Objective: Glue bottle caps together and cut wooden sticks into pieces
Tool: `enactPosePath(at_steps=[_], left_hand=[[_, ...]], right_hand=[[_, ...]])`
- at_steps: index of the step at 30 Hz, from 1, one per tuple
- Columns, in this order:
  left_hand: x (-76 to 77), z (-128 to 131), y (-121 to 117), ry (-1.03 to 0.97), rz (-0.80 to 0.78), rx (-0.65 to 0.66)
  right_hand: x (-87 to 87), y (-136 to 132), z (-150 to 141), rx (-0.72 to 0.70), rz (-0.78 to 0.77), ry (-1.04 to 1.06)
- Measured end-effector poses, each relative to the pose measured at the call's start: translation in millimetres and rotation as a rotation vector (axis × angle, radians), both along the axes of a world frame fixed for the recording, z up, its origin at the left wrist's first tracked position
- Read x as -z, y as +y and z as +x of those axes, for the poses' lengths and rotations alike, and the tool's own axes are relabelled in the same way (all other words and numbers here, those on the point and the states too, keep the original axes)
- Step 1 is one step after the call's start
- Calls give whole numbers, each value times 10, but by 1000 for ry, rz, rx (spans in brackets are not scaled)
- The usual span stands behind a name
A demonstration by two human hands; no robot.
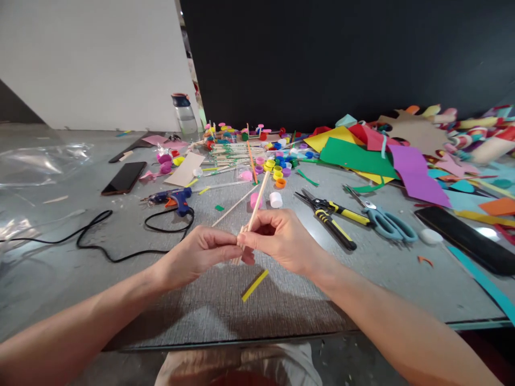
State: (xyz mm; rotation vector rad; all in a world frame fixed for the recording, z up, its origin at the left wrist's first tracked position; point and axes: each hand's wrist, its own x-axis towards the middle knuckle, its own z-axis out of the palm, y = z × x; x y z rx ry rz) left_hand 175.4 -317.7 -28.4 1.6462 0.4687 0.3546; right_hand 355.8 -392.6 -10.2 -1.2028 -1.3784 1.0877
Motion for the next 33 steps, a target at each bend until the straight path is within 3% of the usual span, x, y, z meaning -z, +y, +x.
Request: enactPosePath(at_steps=[9, 22, 27, 33], left_hand=[[32, 7, -145, -24, -16, -65], [-1, 32, -110, -69, -222, -13], [-12, 37, -124, -67, -239, -20], [33, 58, -111, -92, -378, -22]], right_hand=[[-29, -65, 3, 3, -81, 13], [3, -29, 24, 16, -38, 47], [0, -24, 22, 11, -68, 68], [89, 37, 62, 15, -121, 52]])
